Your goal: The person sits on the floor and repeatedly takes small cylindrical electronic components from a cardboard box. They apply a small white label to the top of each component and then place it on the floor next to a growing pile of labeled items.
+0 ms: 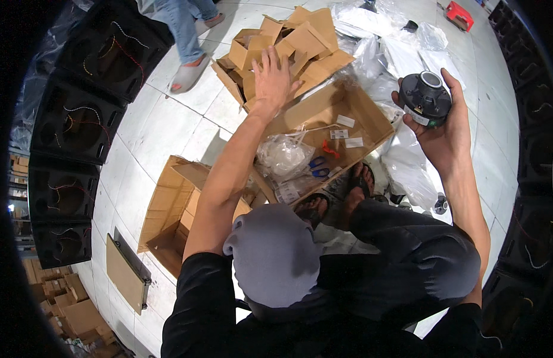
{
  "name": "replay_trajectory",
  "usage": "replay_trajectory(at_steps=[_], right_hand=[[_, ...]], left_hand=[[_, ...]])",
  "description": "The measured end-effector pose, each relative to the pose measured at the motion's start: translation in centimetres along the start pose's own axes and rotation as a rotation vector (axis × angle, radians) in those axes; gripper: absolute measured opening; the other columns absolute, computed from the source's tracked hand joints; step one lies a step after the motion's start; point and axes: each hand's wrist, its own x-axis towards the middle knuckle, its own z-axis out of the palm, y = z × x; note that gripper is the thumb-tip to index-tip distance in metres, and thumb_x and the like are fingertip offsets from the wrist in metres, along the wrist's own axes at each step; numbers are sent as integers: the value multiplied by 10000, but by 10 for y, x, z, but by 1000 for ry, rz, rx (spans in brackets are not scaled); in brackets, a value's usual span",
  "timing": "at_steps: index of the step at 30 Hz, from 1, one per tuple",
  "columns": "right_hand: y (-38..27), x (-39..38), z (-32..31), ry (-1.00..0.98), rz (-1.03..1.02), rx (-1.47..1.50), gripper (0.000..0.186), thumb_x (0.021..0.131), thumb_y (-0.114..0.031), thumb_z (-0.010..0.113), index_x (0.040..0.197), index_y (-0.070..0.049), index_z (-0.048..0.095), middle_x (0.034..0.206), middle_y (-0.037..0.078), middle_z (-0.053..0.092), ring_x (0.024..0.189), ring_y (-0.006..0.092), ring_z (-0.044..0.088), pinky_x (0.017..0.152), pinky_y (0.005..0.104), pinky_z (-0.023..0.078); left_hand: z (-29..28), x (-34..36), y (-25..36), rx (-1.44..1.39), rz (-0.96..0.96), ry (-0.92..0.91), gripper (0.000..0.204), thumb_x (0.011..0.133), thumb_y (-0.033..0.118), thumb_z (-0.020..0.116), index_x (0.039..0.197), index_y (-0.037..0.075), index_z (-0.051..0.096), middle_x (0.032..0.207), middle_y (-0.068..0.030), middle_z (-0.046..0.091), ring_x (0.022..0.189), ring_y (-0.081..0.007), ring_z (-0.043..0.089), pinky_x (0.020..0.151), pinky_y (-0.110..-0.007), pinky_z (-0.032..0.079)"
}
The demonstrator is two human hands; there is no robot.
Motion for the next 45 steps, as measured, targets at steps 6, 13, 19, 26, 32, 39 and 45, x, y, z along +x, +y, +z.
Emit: replay_trajectory(at_steps=[6, 13, 19, 26, 32, 39, 45], right_hand=[[-2, 4, -6, 31, -12, 99, 451, 905, -434, 519, 1019, -7, 612, 927, 134, 690, 888, 286, 688, 618, 330, 562], [1, -1, 5, 73, -11, 61, 513, 924, -434, 497, 1134, 27, 580, 1039, 156, 673, 907, 274, 676, 524, 237, 541], [3, 2, 7, 56, 31, 61, 498, 925, -445, 486, 1104, 2, 612, 1041, 135, 681, 923, 264, 672, 526, 245, 538], [2, 6, 3, 53, 57, 85, 483, 913, -474, 479, 1025, -35, 644, 951, 106, 698, 902, 269, 688, 580, 300, 550], [0, 6, 2, 64, 40, 117, 477, 916, -470, 480, 1031, -35, 639, 954, 111, 698, 905, 283, 684, 579, 310, 531], [-4, 6, 3, 90, 11, 149, 465, 922, -443, 480, 1045, -19, 627, 982, 136, 690, 924, 306, 674, 561, 306, 540], [-3, 7, 3, 48, -5, 218, 528, 925, -454, 475, 1103, 28, 594, 1035, 174, 672, 930, 328, 663, 524, 293, 544]], left_hand=[[-2, -6, 0, -128, -64, -10, 768, 705, 337, 767, 1338, 117, 393, 1416, -292, 310, 1269, -427, 369, 984, -582, 354], [-2, -3, -6, -154, -60, 22, 754, 676, 283, 775, 1315, 134, 404, 1321, -256, 396, 1068, -382, 493, 858, -511, 437], [16, 12, -12, 50, 75, 142, 671, 773, 342, 701, 1333, 110, 412, 1376, -271, 344, 1213, -408, 408, 954, -518, 395], [4, 21, 2, -213, 56, 105, 659, 766, 391, 699, 1296, 66, 482, 1439, -288, 279, 1304, -424, 313, 1040, -539, 308], [1, 12, 50, -213, 408, 172, 617, 800, 393, 650, 1292, 53, 500, 1422, -260, 342, 1331, -400, 308, 1096, -548, 227], [6, 23, 122, -176, 590, 244, 517, 828, 323, 561, 1231, 0, 558, 1330, -226, 482, 1323, -384, 337, 1118, -546, 183], [49, 51, 159, 483, 525, 130, 379, 860, 191, 465, 1141, -12, 616, 1127, -198, 626, 1166, -352, 531, 1146, -570, 90]])
